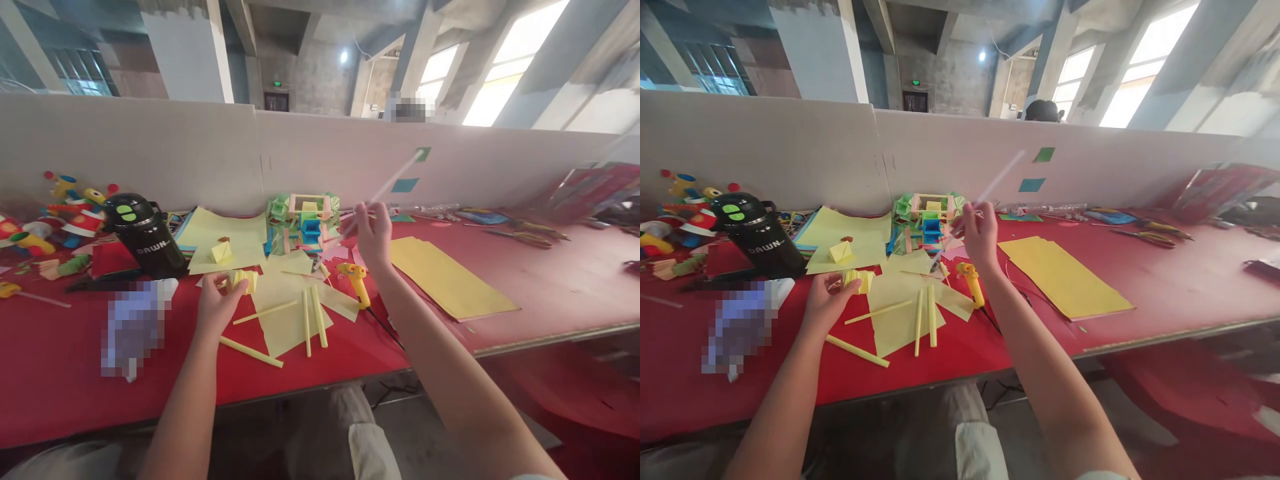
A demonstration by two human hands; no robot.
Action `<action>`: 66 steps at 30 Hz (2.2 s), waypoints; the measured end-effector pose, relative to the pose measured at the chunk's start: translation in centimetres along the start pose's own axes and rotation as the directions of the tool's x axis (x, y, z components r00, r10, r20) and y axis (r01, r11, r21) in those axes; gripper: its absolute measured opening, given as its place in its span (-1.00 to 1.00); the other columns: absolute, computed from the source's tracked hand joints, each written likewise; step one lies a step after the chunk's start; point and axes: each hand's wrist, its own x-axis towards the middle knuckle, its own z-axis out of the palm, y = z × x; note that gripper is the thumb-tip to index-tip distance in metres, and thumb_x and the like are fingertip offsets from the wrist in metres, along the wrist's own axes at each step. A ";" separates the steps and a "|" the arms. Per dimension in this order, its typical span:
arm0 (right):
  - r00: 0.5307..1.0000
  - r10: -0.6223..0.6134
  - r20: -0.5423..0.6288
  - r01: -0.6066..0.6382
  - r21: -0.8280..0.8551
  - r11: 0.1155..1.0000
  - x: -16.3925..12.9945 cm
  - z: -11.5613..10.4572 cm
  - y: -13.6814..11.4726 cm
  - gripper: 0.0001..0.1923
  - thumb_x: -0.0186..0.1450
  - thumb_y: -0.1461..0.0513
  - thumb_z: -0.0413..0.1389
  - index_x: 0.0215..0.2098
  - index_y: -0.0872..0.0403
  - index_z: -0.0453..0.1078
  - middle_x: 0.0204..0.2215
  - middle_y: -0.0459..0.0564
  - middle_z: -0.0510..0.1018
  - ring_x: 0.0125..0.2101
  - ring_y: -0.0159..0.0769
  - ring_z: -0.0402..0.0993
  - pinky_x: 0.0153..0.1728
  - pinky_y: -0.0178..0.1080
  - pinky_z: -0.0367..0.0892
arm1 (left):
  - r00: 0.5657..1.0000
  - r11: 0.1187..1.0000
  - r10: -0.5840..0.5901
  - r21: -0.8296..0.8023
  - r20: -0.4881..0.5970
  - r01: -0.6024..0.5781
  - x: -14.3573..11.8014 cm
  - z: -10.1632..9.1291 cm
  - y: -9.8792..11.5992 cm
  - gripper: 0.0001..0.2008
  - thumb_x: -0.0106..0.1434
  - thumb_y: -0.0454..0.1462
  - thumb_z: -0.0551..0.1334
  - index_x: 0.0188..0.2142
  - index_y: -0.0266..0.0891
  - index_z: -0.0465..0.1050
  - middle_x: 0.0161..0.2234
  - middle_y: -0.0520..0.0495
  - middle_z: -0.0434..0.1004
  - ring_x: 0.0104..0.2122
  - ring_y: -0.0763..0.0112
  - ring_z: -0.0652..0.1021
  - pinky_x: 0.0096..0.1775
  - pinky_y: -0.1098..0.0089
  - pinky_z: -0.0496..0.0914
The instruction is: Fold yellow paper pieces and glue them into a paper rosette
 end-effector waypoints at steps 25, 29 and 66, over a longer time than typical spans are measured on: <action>0.851 -0.360 -0.383 0.250 -0.306 0.919 -6.2 -9.3 -1.1 -0.78 0.44 0.02 0.00 -0.20 -0.01 0.17 -0.54 -0.21 0.44 -0.51 -0.39 0.55 -0.53 -0.33 0.48 | 0.601 0.766 0.475 0.033 0.643 -0.642 -7.7 9.0 10.3 -0.83 0.30 -0.25 0.14 -0.25 -0.14 0.51 -0.22 -0.07 0.61 -0.33 0.34 0.56 -0.24 0.35 0.41; 0.857 -0.347 -0.380 0.239 -0.302 0.923 -6.7 -9.5 -1.3 -0.79 0.44 0.04 0.01 -0.19 -0.01 0.19 -0.51 -0.19 0.46 -0.50 -0.40 0.56 -0.54 -0.35 0.48 | 0.604 0.846 0.365 0.019 0.708 -0.533 -7.3 13.4 11.9 -0.85 0.24 -0.21 0.22 -0.27 -0.19 0.54 -0.30 -0.08 0.63 -0.32 0.32 0.56 -0.28 0.37 0.40; 0.868 -0.386 -0.314 0.269 -0.356 0.895 -6.1 -9.9 -0.9 -0.81 0.44 0.06 0.02 -0.19 -0.01 0.21 -0.49 -0.18 0.46 -0.48 -0.40 0.57 -0.52 -0.33 0.50 | 0.715 0.874 0.136 0.256 0.686 -0.412 -9.2 17.2 10.2 -0.57 0.29 0.07 0.15 -0.42 -0.19 0.59 -0.44 -0.12 0.60 -0.37 0.22 0.57 -0.39 0.34 0.23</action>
